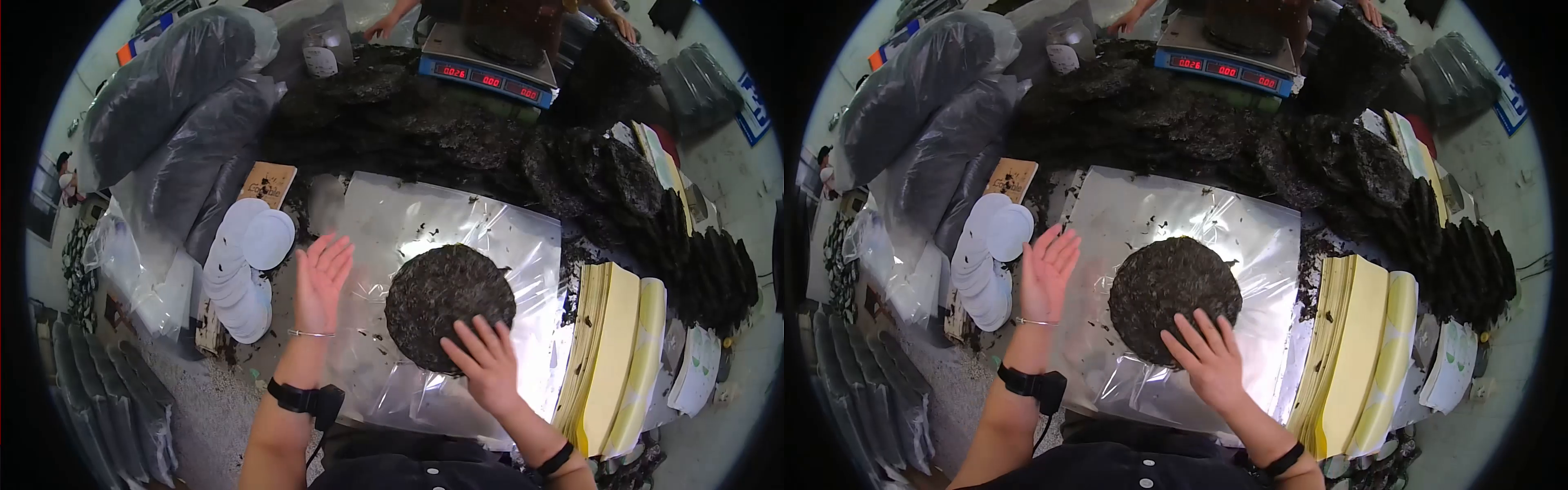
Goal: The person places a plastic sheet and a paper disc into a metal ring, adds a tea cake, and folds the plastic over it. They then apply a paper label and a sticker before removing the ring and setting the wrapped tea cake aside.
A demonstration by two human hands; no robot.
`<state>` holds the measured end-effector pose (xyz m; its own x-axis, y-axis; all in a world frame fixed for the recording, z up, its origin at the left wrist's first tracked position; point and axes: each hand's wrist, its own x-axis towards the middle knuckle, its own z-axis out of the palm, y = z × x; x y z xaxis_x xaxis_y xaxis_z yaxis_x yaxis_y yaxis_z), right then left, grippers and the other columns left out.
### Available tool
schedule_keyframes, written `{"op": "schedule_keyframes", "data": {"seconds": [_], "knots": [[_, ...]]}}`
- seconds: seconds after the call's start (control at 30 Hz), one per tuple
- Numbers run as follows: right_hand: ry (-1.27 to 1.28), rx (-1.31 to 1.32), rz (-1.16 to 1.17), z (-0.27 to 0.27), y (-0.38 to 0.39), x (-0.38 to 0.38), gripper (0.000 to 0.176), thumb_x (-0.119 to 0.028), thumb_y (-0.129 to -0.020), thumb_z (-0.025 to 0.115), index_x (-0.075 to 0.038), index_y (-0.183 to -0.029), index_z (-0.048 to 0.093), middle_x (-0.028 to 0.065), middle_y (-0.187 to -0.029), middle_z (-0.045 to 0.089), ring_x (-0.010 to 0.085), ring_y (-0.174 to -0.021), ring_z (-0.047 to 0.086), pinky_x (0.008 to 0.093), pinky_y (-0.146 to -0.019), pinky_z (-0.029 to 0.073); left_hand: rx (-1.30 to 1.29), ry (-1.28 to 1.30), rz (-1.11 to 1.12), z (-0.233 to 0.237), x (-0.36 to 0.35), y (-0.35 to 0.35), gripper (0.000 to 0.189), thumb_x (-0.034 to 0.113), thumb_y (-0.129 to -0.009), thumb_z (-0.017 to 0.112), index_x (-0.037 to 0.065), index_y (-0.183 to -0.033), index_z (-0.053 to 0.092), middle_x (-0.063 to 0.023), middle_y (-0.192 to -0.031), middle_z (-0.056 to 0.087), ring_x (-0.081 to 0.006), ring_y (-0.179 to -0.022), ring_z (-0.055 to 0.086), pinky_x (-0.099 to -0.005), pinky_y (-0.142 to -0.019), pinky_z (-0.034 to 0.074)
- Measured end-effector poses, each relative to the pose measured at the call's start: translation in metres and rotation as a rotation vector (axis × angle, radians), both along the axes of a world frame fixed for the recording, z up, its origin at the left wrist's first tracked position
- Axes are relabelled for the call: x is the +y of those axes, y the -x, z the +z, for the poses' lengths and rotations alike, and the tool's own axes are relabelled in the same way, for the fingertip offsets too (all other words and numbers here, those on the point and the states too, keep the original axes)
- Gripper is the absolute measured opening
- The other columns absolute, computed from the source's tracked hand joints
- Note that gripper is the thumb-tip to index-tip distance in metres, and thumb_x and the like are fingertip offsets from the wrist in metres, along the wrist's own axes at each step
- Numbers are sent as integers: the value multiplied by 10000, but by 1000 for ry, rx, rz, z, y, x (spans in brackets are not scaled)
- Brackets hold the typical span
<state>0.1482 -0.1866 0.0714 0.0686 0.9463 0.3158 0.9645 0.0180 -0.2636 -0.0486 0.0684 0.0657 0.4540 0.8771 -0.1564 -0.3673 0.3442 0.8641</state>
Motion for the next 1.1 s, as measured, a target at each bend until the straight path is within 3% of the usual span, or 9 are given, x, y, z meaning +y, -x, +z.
{"op": "schedule_keyframes", "data": {"seconds": [0.07,0.2,0.27,0.33,0.47,0.53,0.7,0.97,1.1], "knots": [[15,43,-32,-13,10,-9,564,-22,-820,608,-217,-1341,706,58,-1485,601,300,-1411,521,534,-1204,330,30,-114,-41,22,-8,4,737,584,-1113,219,9,-1525,424,-172,-1542,506,-299,-1454,457,-451,-1232,331],[114,103,-12,0,13,-18,633,-4,-812,600,-209,-1409,650,61,-1541,545,312,-1472,450,553,-1228,278,596,-999,-466,48,-53,-44,610,461,-1007,547,130,-1516,503,-166,-1598,448,-377,-1498,380,-507,-1246,273],[145,120,20,-7,9,-19,633,-69,-811,646,-189,-1433,622,81,-1537,541,320,-1487,428,570,-1233,253,876,-1550,-581,33,-73,-68,649,510,-966,598,274,-1559,477,-158,-1663,351,-410,-1541,289,-642,-1242,177],[229,192,55,4,8,-17,609,-169,-835,695,-162,-1437,607,122,-1508,551,322,-1475,439,578,-1229,252,931,-1735,-675,11,-78,-82,692,575,-950,600,354,-1584,436,-135,-1695,299,-438,-1564,219,-747,-1199,114],[180,434,134,-8,-12,-16,454,-305,-837,784,-97,-1235,724,150,-1356,649,364,-1382,530,579,-1202,306,1012,-1748,-676,-26,-77,-94,712,674,-966,491,401,-1613,372,-95,-1728,236,-418,-1585,158,-756,-1197,76],[-92,297,-40,-7,-21,-16,366,-269,-840,791,-50,-1128,733,177,-1299,663,374,-1324,565,563,-1198,344,1058,-1734,-744,-24,-76,-95,744,700,-969,458,393,-1634,326,-82,-1742,191,-408,-1596,111,-757,-1200,33],[22,95,-121,-38,-14,13,238,-217,-862,707,-34,-1005,654,265,-1325,598,394,-1317,546,533,-1190,369,1191,-1659,-937,-42,-77,-100,813,716,-945,449,354,-1654,287,-85,-1753,141,-407,-1604,60,-755,-1197,-55],[162,102,-158,-27,-7,20,241,-146,-854,628,-33,-1054,554,212,-1150,599,363,-1233,562,491,-1216,320,1208,-1369,-1278,-44,-64,-116,821,677,-962,435,350,-1677,198,-130,-1762,64,-422,-1607,-60,-706,-1202,-105],[158,379,-124,-35,-16,14,333,-59,-824,613,-16,-1146,539,191,-1133,586,379,-1232,551,488,-1228,298,1221,-1323,-1061,-42,-96,-99,786,625,-1038,353,233,-1690,159,-145,-1757,71,-420,-1611,-10,-671,-1230,-67]]}}
